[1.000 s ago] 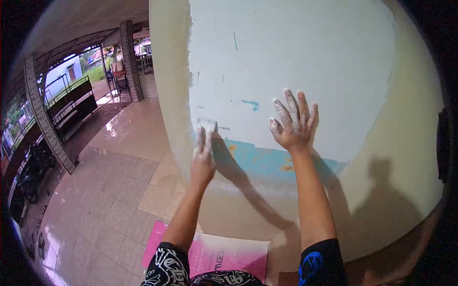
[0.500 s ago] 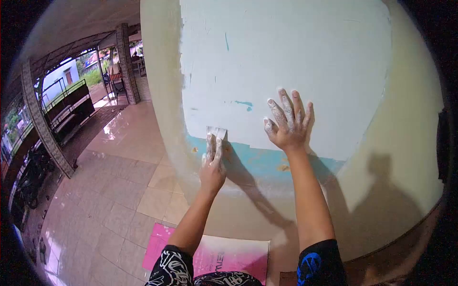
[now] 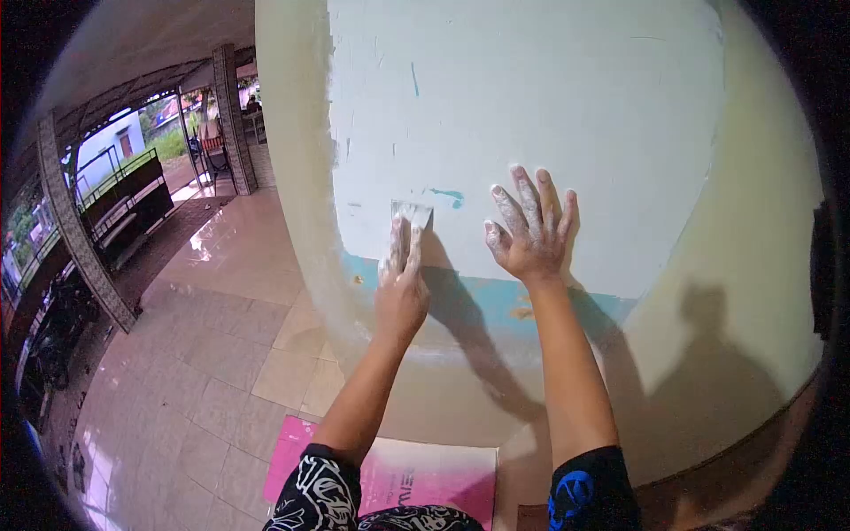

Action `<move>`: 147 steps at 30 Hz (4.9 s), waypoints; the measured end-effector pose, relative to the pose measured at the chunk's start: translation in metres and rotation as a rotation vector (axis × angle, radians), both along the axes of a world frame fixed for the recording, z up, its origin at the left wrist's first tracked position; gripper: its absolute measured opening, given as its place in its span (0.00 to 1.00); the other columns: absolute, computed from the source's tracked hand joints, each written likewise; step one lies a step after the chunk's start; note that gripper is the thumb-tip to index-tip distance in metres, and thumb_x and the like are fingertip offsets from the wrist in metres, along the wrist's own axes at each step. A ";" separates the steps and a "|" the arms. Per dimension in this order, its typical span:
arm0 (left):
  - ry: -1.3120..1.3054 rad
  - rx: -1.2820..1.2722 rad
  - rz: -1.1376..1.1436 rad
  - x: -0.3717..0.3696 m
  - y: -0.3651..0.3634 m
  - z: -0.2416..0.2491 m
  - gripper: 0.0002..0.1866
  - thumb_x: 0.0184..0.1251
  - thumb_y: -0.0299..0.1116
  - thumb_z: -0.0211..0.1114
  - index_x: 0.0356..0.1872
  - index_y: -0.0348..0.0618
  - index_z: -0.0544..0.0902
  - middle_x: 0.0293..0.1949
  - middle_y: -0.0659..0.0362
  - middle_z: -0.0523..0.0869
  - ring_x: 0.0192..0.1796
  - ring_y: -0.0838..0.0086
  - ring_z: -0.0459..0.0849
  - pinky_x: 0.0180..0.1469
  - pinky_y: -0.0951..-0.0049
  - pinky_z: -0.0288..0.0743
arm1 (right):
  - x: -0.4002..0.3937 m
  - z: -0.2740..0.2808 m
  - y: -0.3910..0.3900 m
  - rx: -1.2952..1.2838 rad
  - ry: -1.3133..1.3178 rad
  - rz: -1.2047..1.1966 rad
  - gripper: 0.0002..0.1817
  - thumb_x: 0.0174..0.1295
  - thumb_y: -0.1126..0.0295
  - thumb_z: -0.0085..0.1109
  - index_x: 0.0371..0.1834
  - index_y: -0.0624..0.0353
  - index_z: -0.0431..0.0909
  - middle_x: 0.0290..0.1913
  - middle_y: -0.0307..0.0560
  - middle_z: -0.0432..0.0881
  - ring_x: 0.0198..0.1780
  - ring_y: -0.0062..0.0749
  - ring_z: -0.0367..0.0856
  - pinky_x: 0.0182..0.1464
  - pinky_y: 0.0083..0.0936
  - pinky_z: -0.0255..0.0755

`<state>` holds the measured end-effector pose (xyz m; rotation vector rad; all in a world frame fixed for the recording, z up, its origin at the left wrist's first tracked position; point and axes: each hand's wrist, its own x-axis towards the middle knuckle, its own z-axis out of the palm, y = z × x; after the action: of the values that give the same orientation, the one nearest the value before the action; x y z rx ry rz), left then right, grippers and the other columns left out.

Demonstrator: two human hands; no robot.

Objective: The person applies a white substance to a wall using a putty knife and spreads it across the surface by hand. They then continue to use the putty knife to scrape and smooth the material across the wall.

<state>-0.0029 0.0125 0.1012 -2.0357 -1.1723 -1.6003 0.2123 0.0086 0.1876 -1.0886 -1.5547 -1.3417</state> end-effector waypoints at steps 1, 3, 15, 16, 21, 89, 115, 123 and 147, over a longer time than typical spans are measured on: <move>0.002 -0.012 0.011 0.001 -0.004 0.009 0.40 0.59 0.14 0.53 0.77 0.44 0.65 0.81 0.45 0.57 0.69 0.47 0.75 0.55 0.58 0.77 | 0.000 0.000 0.001 0.000 0.001 0.001 0.25 0.60 0.51 0.61 0.62 0.36 0.81 0.77 0.36 0.69 0.81 0.42 0.58 0.79 0.61 0.39; -0.019 -0.083 -0.049 0.002 -0.004 -0.003 0.40 0.61 0.15 0.54 0.78 0.46 0.63 0.81 0.44 0.56 0.73 0.46 0.68 0.63 0.55 0.72 | 0.001 -0.001 0.001 -0.019 0.016 0.024 0.24 0.60 0.51 0.61 0.61 0.35 0.81 0.77 0.36 0.69 0.81 0.41 0.58 0.79 0.61 0.40; 0.037 -0.147 -0.039 0.015 -0.009 -0.004 0.42 0.59 0.15 0.52 0.79 0.45 0.61 0.82 0.46 0.54 0.65 0.41 0.75 0.58 0.54 0.76 | 0.001 -0.001 0.005 -0.008 0.013 0.053 0.24 0.63 0.51 0.58 0.64 0.35 0.79 0.78 0.36 0.68 0.81 0.41 0.58 0.78 0.64 0.42; 0.053 -0.106 -0.046 0.015 -0.003 -0.016 0.42 0.58 0.13 0.52 0.79 0.43 0.60 0.82 0.47 0.53 0.63 0.41 0.77 0.56 0.55 0.76 | 0.001 -0.001 0.003 -0.011 0.006 0.048 0.24 0.63 0.51 0.58 0.63 0.36 0.79 0.78 0.36 0.68 0.81 0.41 0.58 0.77 0.64 0.42; -0.002 -0.207 -0.070 0.022 -0.007 -0.038 0.42 0.60 0.13 0.52 0.80 0.44 0.60 0.82 0.47 0.53 0.65 0.41 0.75 0.61 0.53 0.73 | -0.001 -0.004 0.006 -0.023 0.016 0.052 0.25 0.64 0.49 0.58 0.66 0.32 0.78 0.80 0.32 0.64 0.83 0.40 0.53 0.77 0.67 0.41; -0.014 -0.175 -0.081 0.068 -0.013 -0.004 0.42 0.59 0.13 0.52 0.80 0.46 0.59 0.82 0.46 0.53 0.77 0.43 0.62 0.69 0.51 0.69 | 0.070 0.009 -0.005 -0.019 0.012 0.082 0.23 0.65 0.55 0.55 0.64 0.38 0.81 0.75 0.38 0.72 0.79 0.40 0.62 0.79 0.59 0.44; 0.044 -0.230 -0.031 0.032 -0.013 -0.073 0.38 0.65 0.16 0.53 0.79 0.46 0.62 0.81 0.45 0.55 0.80 0.47 0.59 0.72 0.50 0.65 | 0.072 0.010 -0.004 0.013 -0.017 0.064 0.25 0.62 0.55 0.58 0.64 0.39 0.80 0.76 0.40 0.71 0.80 0.42 0.60 0.79 0.59 0.43; 0.026 -0.209 -0.003 0.022 -0.015 -0.047 0.38 0.64 0.17 0.53 0.79 0.43 0.62 0.82 0.46 0.55 0.81 0.49 0.58 0.69 0.51 0.67 | 0.072 0.010 -0.004 0.020 -0.015 0.038 0.24 0.64 0.54 0.57 0.64 0.36 0.80 0.77 0.37 0.68 0.81 0.39 0.59 0.79 0.61 0.42; -0.007 -0.082 0.035 -0.001 -0.002 -0.078 0.39 0.62 0.18 0.53 0.79 0.52 0.64 0.82 0.55 0.57 0.63 0.45 0.78 0.59 0.54 0.76 | 0.074 0.008 -0.001 0.011 -0.027 0.003 0.26 0.61 0.55 0.58 0.64 0.40 0.80 0.78 0.41 0.68 0.81 0.44 0.57 0.78 0.65 0.41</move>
<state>-0.0042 0.0109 0.0234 -2.0484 -1.2889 -1.5692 0.2865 0.0081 0.1956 -1.0651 -1.5664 -1.3660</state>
